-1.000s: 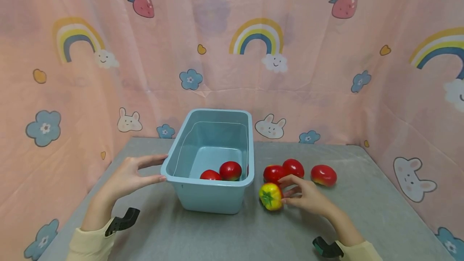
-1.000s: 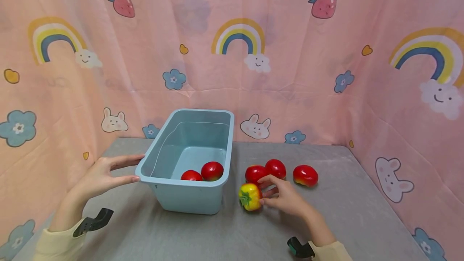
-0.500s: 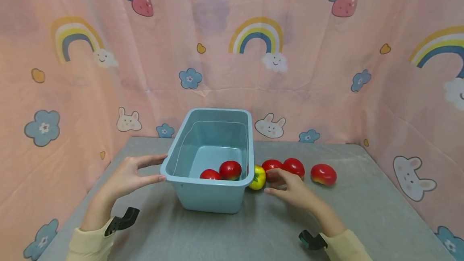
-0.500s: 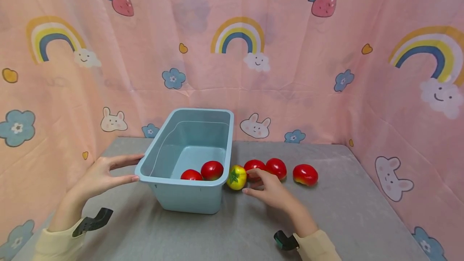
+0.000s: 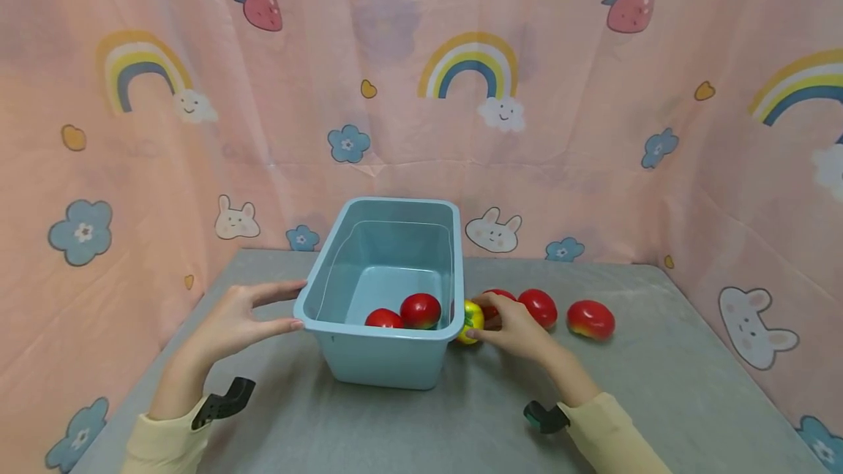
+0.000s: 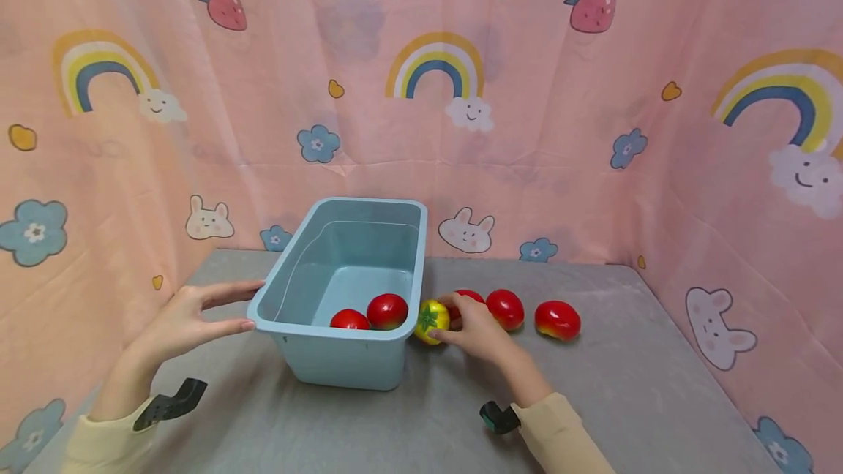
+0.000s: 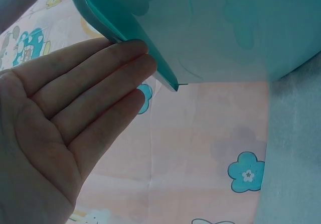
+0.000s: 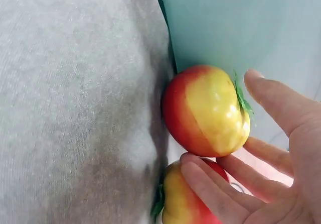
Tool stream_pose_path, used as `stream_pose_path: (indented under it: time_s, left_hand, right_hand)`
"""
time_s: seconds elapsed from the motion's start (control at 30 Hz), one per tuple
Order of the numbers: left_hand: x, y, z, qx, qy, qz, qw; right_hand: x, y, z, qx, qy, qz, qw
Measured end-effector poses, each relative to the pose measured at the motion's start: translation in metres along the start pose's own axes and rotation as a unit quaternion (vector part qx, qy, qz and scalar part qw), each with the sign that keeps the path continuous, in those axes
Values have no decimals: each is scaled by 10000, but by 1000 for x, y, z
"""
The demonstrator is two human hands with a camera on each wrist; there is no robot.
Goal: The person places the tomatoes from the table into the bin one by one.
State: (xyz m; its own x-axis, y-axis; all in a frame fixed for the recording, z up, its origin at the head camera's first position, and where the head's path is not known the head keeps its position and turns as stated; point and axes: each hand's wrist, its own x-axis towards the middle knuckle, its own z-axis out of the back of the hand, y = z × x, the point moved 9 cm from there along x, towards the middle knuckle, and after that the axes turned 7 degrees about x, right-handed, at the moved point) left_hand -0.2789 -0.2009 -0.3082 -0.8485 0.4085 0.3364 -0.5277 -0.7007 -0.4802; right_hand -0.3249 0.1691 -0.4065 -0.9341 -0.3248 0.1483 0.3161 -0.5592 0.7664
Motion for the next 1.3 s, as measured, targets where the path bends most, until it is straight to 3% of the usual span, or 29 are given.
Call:
stream_pose_path:
  time_s: [0.23, 0.83, 1.3]
  left_hand:
    - [-1, -1, 1, 28, -3, 36, 10000]
    - [0, -1, 0, 48, -23, 101, 9999]
    - [0, -2, 0, 102, -52, -40, 9999]
  right_hand:
    - [4, 0, -1, -343, -116, 66, 9993]
    - [4, -1, -5, -454, -212, -166, 9986]
    - [-9, 10, 14, -428, -463, -158, 9979]
